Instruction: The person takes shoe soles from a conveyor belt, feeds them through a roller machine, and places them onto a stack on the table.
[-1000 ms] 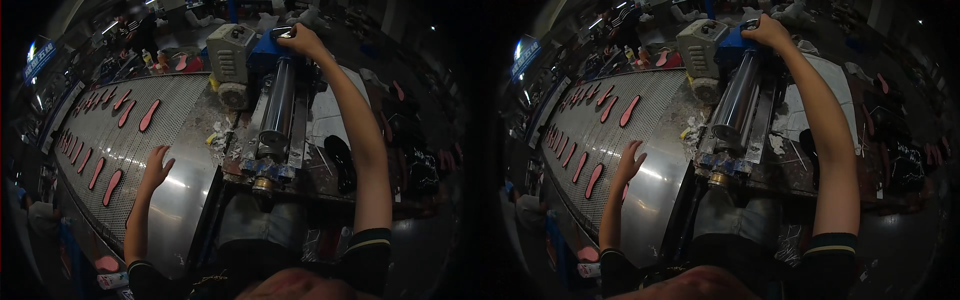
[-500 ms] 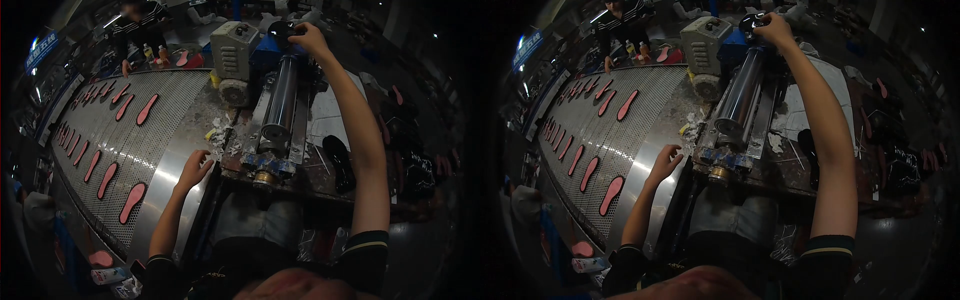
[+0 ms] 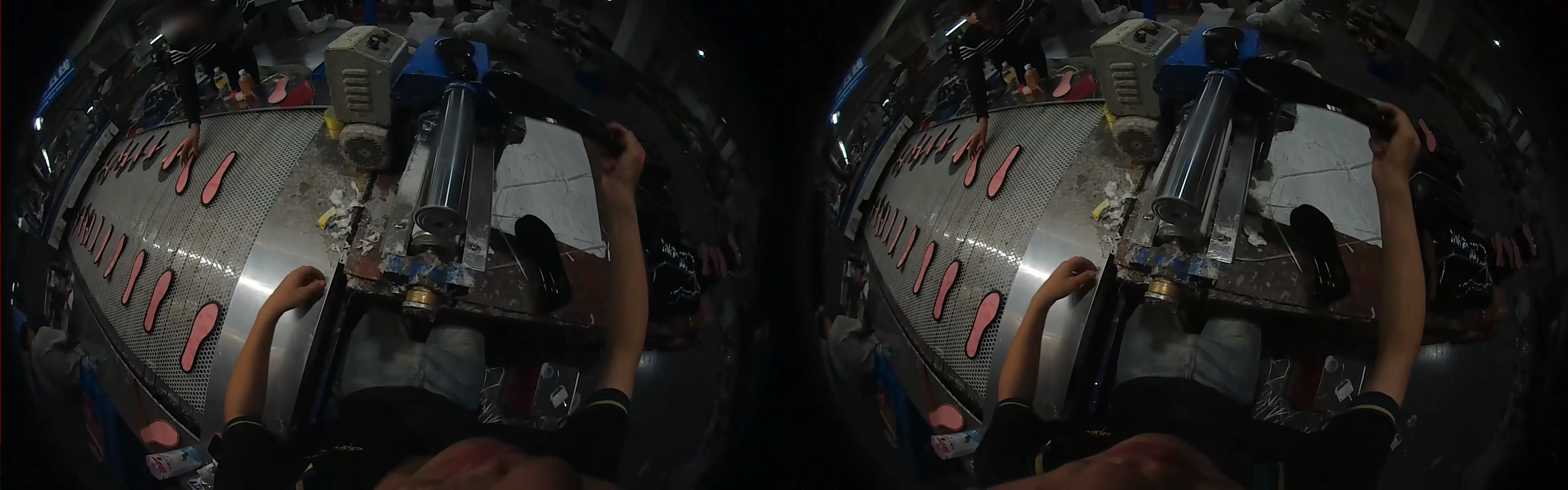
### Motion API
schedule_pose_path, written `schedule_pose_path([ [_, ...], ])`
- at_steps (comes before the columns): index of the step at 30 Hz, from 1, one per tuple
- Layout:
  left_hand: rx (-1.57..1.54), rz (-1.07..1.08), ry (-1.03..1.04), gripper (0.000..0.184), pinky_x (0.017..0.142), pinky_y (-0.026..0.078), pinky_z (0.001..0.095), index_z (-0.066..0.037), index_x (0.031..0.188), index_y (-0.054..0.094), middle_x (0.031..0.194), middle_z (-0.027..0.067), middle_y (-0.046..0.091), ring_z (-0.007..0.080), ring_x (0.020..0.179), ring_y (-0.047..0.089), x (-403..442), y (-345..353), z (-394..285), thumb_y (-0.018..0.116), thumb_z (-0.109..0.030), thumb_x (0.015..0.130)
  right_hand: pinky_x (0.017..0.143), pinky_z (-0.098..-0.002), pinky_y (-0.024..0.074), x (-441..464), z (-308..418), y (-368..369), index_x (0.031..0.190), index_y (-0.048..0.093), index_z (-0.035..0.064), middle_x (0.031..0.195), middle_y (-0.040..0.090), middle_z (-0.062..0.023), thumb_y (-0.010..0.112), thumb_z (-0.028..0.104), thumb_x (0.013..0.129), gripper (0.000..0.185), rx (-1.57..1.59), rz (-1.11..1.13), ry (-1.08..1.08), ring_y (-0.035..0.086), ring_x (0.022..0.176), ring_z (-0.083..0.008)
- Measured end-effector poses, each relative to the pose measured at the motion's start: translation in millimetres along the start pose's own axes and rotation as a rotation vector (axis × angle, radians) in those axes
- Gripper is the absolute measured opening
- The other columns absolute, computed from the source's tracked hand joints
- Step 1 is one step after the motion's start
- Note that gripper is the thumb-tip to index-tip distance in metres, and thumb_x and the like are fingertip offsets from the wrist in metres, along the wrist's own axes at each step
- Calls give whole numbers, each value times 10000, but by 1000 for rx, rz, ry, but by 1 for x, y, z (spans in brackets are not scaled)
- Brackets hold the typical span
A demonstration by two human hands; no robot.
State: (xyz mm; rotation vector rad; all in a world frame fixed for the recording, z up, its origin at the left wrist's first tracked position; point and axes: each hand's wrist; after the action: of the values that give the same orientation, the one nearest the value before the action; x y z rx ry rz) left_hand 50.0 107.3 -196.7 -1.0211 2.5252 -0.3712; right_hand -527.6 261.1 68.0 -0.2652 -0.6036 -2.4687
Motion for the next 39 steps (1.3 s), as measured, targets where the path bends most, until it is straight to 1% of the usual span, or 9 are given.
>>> schedule_pose_path([
  [9,482,-99,775,693,1072,413,405,-32,1351,505,1402,161,500,297,1291,491,77,-40,-234,789,-323,790,425,-204,279,-72,-43,-7,1007,658,59,787,554,-18,424,179,935,273,-50,243,260,361,497,-51],
  [14,623,165,719,889,1148,312,480,-142,1469,383,1503,121,392,312,1377,385,130,-42,-284,819,-376,731,424,-177,298,-129,-32,-1,1347,462,71,821,614,-69,522,295,1003,415,-161,483,280,475,535,-46],
  [20,708,229,729,915,1114,371,466,-142,1453,396,1422,110,478,290,1333,441,137,-73,-280,860,-276,676,534,-203,427,-244,-44,-102,1140,619,27,750,639,-31,594,196,938,264,-522,767,638,553,619,-53],
  [24,756,227,704,916,1101,394,454,-131,1442,404,1395,106,497,284,1306,469,131,-96,-269,862,-194,652,621,-226,482,-322,-86,-146,1150,615,-3,779,658,-34,619,104,913,260,-418,874,1031,607,696,-83],
  [28,753,259,668,883,1024,460,403,-87,1432,381,1305,181,537,297,1227,524,144,-113,-228,826,-103,670,642,-237,497,-356,-151,-169,1166,603,-8,804,674,-50,647,103,897,294,-365,978,1124,624,729,-95],
  [30,635,281,491,871,986,471,379,-89,1445,361,1279,193,549,269,1185,546,134,-119,-198,816,-117,702,655,-243,500,-356,-168,-166,1180,594,-6,813,675,-51,648,97,894,308,-395,1034,1137,626,746,-97],
  [32,41,505,195,843,970,471,359,-84,1454,351,1253,173,558,243,1147,559,103,-112,-153,807,-186,752,697,-263,506,-350,-181,-167,1215,570,-3,836,675,-49,654,84,886,350,-415,1064,1093,631,789,-109],
  [35,-750,440,158,672,1027,423,341,-77,1454,370,1340,106,532,177,1187,526,41,-78,-40,661,-327,902,722,-272,504,-351,-187,-172,1213,570,-4,837,672,-44,654,78,885,349,-349,1056,1143,633,796,-119],
  [39,-1311,-54,38,727,1105,368,457,-27,1436,376,1430,146,468,278,1294,481,-57,-29,24,400,-588,973,729,-269,499,-363,-182,-174,1216,569,-21,832,667,-54,635,66,897,337,-382,1091,1136,632,799,-129],
])
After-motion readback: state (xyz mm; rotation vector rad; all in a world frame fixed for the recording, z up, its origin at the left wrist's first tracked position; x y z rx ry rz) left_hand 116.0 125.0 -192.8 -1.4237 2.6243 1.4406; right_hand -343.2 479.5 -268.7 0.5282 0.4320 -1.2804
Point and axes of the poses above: each hand's wrist, its own x-axis towards the middle knuckle, its own y-axis out of the palm, z = x × y
